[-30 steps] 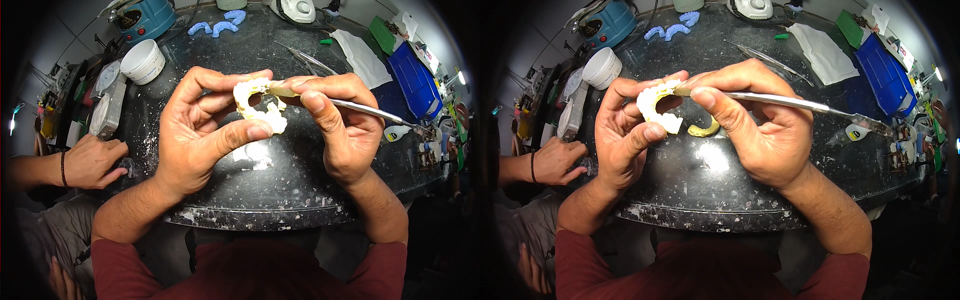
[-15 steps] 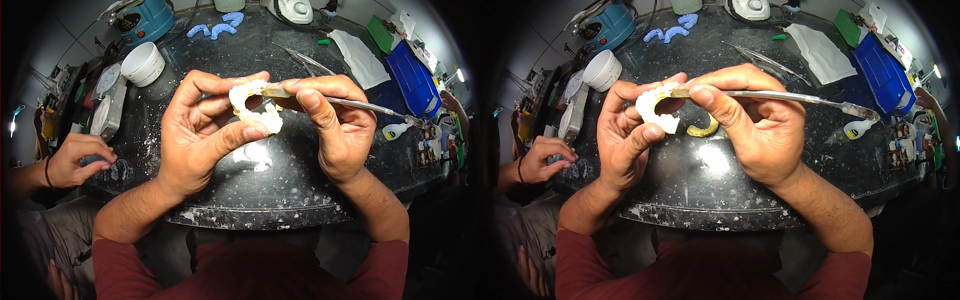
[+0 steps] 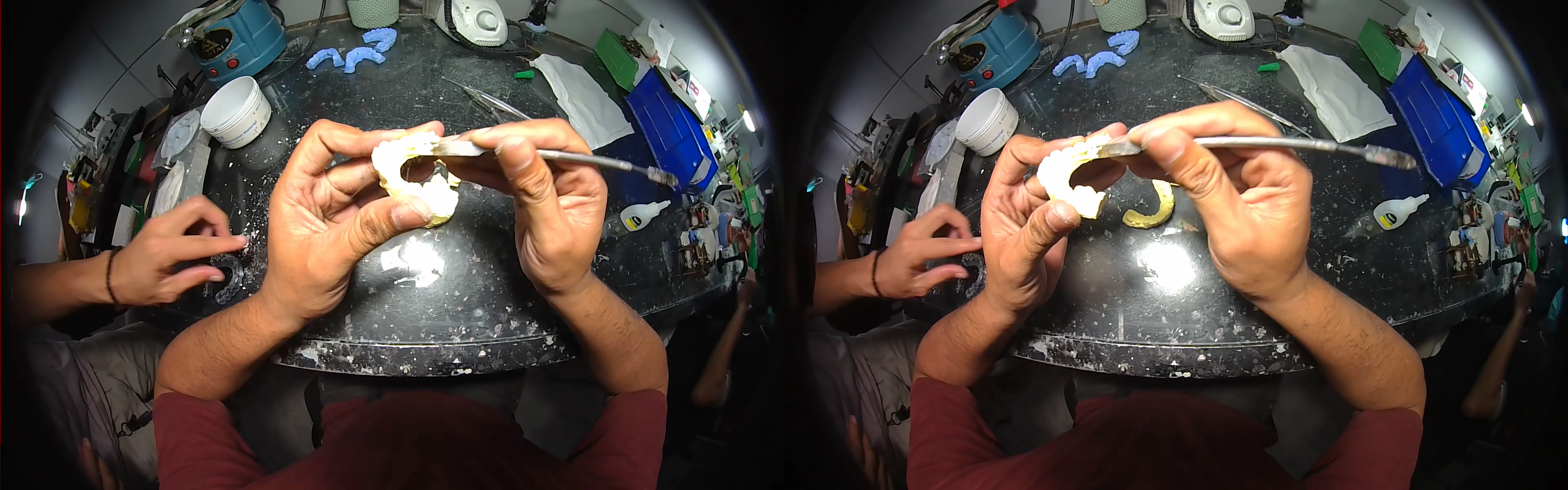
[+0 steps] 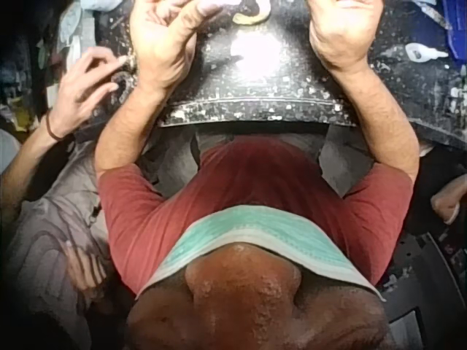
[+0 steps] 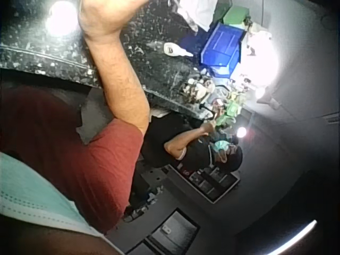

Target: The person sits at a workbench, picks up a dental cast, and scrapes it using a metal tool.

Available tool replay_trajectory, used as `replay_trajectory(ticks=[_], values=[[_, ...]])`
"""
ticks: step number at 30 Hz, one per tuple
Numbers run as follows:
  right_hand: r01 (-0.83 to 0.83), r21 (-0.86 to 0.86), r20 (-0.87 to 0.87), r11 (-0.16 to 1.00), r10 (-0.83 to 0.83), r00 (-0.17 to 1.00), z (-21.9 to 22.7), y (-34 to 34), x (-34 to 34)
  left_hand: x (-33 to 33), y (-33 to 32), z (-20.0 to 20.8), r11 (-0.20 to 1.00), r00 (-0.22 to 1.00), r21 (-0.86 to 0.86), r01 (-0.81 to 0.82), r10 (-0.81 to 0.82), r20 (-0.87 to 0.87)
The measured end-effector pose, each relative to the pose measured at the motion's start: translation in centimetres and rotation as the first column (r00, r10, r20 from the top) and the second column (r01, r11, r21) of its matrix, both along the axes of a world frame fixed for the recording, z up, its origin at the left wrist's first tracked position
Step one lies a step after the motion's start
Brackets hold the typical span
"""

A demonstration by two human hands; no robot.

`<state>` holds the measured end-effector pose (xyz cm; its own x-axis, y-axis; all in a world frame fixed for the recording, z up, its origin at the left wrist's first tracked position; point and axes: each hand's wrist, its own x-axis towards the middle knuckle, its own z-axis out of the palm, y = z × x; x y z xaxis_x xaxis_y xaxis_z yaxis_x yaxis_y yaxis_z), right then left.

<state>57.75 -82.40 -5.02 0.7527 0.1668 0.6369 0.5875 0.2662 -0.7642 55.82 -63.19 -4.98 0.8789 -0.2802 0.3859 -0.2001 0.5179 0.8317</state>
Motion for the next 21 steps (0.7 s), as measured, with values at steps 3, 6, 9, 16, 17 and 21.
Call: replay_trajectory(ticks=[3,6,9,16,17,21], values=[[-0.017,-0.011,0.034,1.000,0.018,0.999,0.19,-0.43,0.15,-0.17,-0.34,-0.07,0.999,0.999,0.021,-0.033,0.032,0.038],[0.048,-0.126,0.122,0.991,-0.033,0.992,0.28,-0.45,0.06,0.10,-0.29,-0.25,1.000,0.998,0.010,-0.029,0.028,0.052],[0.043,-0.097,0.116,0.994,-0.032,0.993,0.30,-0.21,0.04,0.12,-0.24,-0.23,0.999,0.997,0.031,-0.036,0.033,0.077],[0.078,-0.149,0.137,0.986,-0.058,0.989,0.29,-0.47,0.04,0.18,-0.21,-0.47,0.997,0.991,0.059,-0.050,0.043,0.127],[0.050,-0.125,0.099,0.991,-0.038,0.994,0.35,-0.38,0.00,0.14,-0.13,-0.46,0.997,0.991,0.060,-0.051,0.043,0.126],[0.018,-0.069,0.034,0.997,-0.016,0.999,0.06,-0.21,0.07,0.10,-0.11,-0.39,0.997,0.993,0.067,-0.049,0.042,0.107]])
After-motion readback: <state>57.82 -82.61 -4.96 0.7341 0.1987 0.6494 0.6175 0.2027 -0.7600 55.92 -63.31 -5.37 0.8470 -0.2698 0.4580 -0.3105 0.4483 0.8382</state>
